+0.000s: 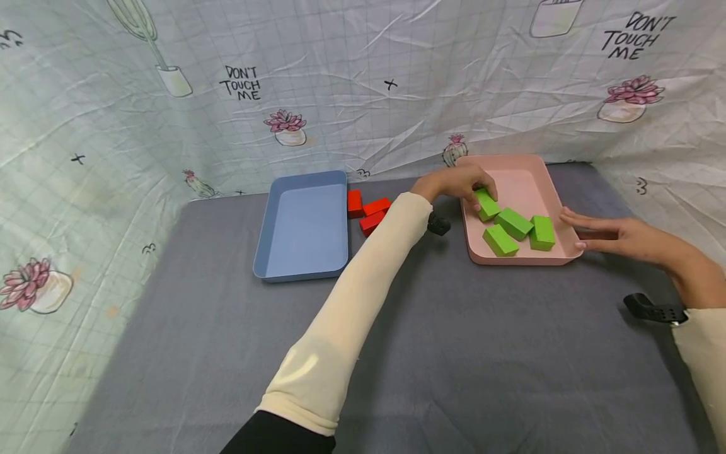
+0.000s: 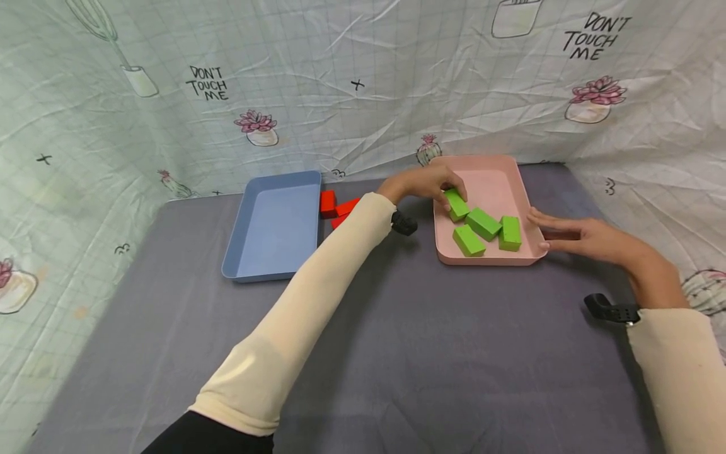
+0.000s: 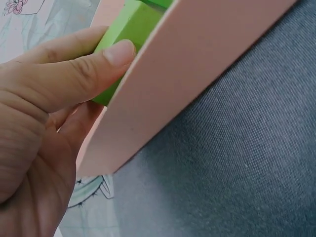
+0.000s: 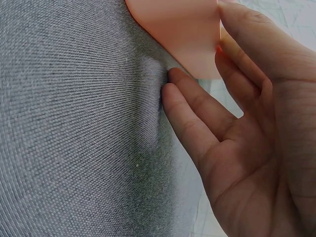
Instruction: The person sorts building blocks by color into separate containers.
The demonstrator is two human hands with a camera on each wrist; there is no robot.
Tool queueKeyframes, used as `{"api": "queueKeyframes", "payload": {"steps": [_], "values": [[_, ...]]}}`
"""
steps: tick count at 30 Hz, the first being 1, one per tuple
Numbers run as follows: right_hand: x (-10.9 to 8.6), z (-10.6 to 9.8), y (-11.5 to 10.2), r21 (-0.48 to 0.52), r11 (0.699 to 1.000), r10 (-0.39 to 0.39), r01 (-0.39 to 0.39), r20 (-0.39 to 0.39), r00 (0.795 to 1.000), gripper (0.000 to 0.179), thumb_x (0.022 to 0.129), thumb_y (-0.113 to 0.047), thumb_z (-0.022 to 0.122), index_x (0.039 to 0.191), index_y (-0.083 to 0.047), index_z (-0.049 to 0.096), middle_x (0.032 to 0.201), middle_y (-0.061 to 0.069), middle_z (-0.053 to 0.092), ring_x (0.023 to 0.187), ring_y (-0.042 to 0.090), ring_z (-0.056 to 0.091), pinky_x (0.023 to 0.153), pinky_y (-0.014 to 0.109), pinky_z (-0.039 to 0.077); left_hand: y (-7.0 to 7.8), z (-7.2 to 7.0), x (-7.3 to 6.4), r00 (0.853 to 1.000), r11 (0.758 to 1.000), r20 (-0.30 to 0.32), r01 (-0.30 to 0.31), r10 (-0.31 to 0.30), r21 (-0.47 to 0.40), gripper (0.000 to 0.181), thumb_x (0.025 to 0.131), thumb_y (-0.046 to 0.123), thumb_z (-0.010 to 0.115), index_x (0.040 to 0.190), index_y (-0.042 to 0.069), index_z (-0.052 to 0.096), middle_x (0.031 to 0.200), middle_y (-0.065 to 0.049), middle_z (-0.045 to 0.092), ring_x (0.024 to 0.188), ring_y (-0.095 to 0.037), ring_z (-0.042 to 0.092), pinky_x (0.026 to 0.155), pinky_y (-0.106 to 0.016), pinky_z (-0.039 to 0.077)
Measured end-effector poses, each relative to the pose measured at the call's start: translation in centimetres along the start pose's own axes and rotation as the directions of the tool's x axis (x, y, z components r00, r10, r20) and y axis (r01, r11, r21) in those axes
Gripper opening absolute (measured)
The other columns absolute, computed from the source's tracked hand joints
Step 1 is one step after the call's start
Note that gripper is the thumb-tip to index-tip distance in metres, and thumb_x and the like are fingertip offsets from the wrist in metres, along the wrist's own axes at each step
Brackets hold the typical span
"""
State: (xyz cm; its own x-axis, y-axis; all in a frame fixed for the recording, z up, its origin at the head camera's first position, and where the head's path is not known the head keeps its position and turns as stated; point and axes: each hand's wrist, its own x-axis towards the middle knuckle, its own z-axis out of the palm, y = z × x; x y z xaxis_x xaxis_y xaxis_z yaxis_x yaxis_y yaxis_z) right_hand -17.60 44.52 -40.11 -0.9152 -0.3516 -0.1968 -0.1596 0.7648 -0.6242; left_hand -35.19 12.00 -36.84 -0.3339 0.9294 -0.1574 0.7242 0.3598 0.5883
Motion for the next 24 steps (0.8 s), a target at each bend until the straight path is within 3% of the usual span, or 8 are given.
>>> {"api": "queueKeyframes", "payload": {"steps": [6,12,19,24], "values": [[-0.2,0.0,0.1,0.005,1.0,-0.014,0.014,-0.003,1.0,0.061,0.102,-0.027,0.064,0.158,-0.027,0.04,0.157,-0.033,0.024,0.137,-0.014,0.019,0.087,-0.003,0.024,0.3,0.1,0.6,1.0,1.0,0.009,0.015,-0.015,-0.004,0.037,0.09,0.0,0.076,0.127,0.003,0.07,0.128,-0.008,0.069,0.115,-0.012,0.061,0.094,-0.017,0.048],[-0.4,-0.1,0.2,0.0,1.0,0.0,0.0,0.001,1.0,0.062,0.102,-0.029,0.063,0.159,-0.03,0.038,0.158,-0.032,0.023,0.147,0.004,0.017,0.087,-0.004,0.021,0.3,0.0,0.4,1.0,1.0,0.001,0.001,-0.001,-0.024,0.041,0.089,0.006,0.078,0.129,0.001,0.069,0.132,-0.009,0.067,0.129,-0.017,0.057,0.106,-0.019,0.044],[-0.2,0.1,0.1,0.008,1.0,-0.017,0.017,0.004,1.0,0.062,0.103,-0.027,0.063,0.159,-0.029,0.037,0.157,-0.033,0.022,0.142,-0.005,0.018,0.087,-0.003,0.023,-0.1,0.0,-1.9,0.997,1.0,-0.07,-0.008,0.01,0.028,0.038,0.096,0.012,0.072,0.132,0.002,0.067,0.135,-0.007,0.065,0.132,-0.016,0.055,0.11,-0.016,0.039],[-0.3,0.0,0.1,0.011,1.0,-0.022,0.022,0.0,1.0,0.063,0.102,-0.027,0.063,0.159,-0.028,0.037,0.157,-0.035,0.021,0.147,0.002,0.016,0.087,-0.003,0.021,0.4,0.0,-4.4,0.992,0.997,-0.128,0.021,-0.011,0.075,0.038,0.099,0.015,0.069,0.135,0.006,0.066,0.138,-0.003,0.063,0.127,-0.018,0.057,0.108,-0.021,0.041]]}}
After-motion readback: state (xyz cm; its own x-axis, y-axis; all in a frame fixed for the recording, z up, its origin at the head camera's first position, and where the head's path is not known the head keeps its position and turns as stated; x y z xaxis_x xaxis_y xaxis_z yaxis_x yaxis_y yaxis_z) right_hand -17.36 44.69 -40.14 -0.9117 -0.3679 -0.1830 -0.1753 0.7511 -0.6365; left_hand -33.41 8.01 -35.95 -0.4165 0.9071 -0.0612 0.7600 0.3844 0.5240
